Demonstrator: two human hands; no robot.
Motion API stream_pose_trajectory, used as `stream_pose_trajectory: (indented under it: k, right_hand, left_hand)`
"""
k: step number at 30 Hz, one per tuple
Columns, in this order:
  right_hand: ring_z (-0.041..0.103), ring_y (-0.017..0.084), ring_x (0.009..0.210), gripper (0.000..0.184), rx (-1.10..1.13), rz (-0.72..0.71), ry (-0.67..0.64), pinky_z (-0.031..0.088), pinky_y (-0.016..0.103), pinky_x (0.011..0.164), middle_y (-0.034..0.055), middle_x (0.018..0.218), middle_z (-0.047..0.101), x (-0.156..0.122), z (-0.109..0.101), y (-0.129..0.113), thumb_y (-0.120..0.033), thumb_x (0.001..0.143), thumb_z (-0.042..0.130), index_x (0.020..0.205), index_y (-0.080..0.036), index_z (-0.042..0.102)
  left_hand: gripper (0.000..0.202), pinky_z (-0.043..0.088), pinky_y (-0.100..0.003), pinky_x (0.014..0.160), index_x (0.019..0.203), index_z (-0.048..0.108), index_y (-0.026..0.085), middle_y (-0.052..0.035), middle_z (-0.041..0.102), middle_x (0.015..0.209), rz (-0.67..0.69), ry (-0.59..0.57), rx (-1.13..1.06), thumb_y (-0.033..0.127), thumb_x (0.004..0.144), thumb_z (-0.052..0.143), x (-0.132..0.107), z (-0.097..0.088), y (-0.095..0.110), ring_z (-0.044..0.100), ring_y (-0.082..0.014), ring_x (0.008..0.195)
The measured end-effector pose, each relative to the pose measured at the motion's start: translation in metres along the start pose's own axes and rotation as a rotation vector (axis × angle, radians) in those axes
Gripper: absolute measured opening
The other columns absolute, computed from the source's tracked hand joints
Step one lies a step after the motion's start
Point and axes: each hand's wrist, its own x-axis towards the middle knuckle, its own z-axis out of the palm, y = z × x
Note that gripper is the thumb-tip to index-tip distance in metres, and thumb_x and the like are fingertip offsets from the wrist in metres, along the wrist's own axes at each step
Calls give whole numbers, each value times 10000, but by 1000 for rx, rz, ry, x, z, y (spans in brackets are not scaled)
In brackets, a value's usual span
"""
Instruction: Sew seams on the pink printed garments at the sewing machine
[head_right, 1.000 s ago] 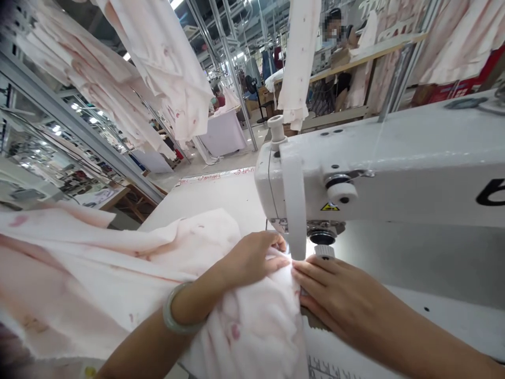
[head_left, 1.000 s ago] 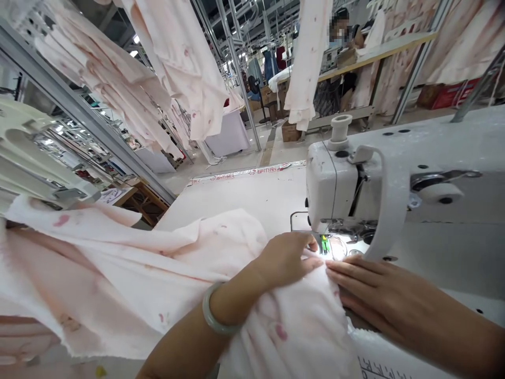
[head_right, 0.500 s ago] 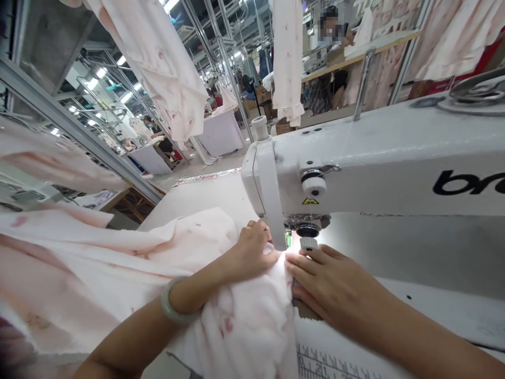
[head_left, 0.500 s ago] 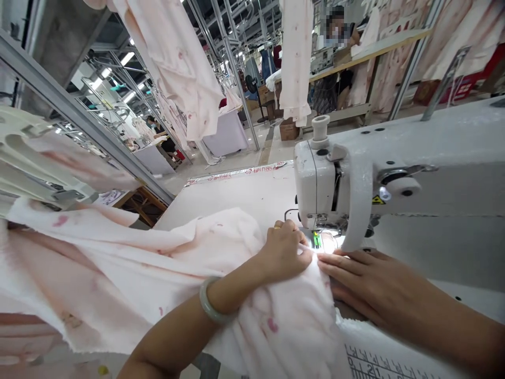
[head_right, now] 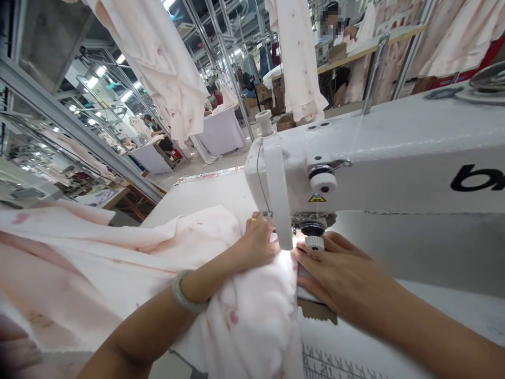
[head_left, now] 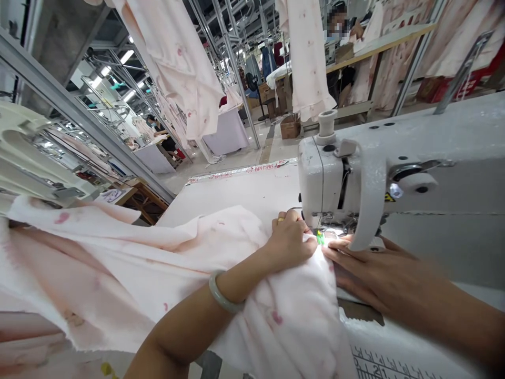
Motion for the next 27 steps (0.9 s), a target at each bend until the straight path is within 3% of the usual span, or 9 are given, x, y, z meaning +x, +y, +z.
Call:
stream_pose_trajectory:
  k: [4, 7, 11, 14, 17, 19, 22, 25, 27]
  right_hand:
    - [751, 269, 757, 321, 75, 88, 43, 543, 498, 890, 23, 1025, 845, 1, -1, 0, -382, 1238, 385, 1287, -295, 691]
    - [771, 282, 809, 287, 97, 97, 45, 535, 502, 956, 13, 1017, 838, -1, -1, -1, -362, 1225, 426, 1361, -297, 670]
    - [760, 278, 799, 309, 88, 109, 21, 530, 514, 965, 7, 1022, 840, -1, -1, 1, -407, 1237, 396, 1369, -312, 660]
    - [745, 271, 831, 329, 75, 82, 21, 526, 487, 904, 24, 1071, 838, 3, -8, 4, -410, 1244, 381, 1279, -301, 690]
    - [735, 264, 909, 298, 96, -55, -6, 516, 452, 905, 55, 1069, 812, 7, -20, 2, -345, 1229, 444, 1176, -252, 722]
    - [700, 252, 888, 287, 146, -185, -67, 512, 436, 886, 53, 987, 770, 8, -27, -6, -314, 1214, 492, 1057, -234, 718]
    - [621, 227, 787, 345, 180, -307, -133, 497, 419, 770, 26, 863, 700, 5, -31, -31, -285, 1203, 499, 910, -238, 675]
    - [636, 237, 810, 322, 138, -361, -104, 524, 419, 775, 43, 913, 767, 1, -28, -57, -190, 1151, 501, 970, -241, 762]
    - [664, 253, 850, 332, 108, -370, -61, 557, 425, 844, 62, 980, 814, 0, -25, -69, -154, 1118, 504, 1033, -232, 815]
  left_hand:
    - [345, 491, -466, 1189, 712, 366, 244, -82, 617, 1122, -11, -5, 6, 162, 935, 617, -2, -1, 2, 554, -322, 1302]
    - [324, 506, -474, 1186, 721, 390, 244, -96, 633, 1177, -20, 2, 11, 165, 921, 632, -1, 1, 3, 565, -329, 1307]
    - [205, 520, -499, 1197, 783, 544, 228, -125, 668, 1231, -1, 2, 57, 193, 959, 642, 4, 0, 0, 584, -351, 1329]
    - [89, 528, -515, 1210, 1052, 705, 189, -163, 684, 1369, 98, -40, 80, 232, 1019, 635, -7, -12, -5, 615, -350, 1331]
    - [382, 478, -551, 1279, 1405, 677, 167, -197, 657, 1529, 306, -81, 78, 343, 1066, 666, -40, -27, -8, 591, -377, 1442]
    - [515, 429, -540, 1325, 1499, 645, 180, -188, 671, 1541, 478, -126, 77, 429, 1058, 739, -67, -28, -8, 573, -381, 1504]
    - [443, 463, -496, 1279, 1464, 674, 193, -160, 748, 1431, 578, -162, 92, 417, 1086, 733, -95, -12, -11, 677, -340, 1383]
    - [189, 537, -447, 1145, 1226, 743, 201, -139, 800, 1280, 488, -55, 35, 289, 1127, 608, -101, 10, -19, 737, -298, 1229]
    - [184, 570, -403, 1053, 1064, 730, 211, -116, 812, 1159, 406, 33, -98, 284, 1133, 576, -98, 18, -24, 748, -267, 1128]
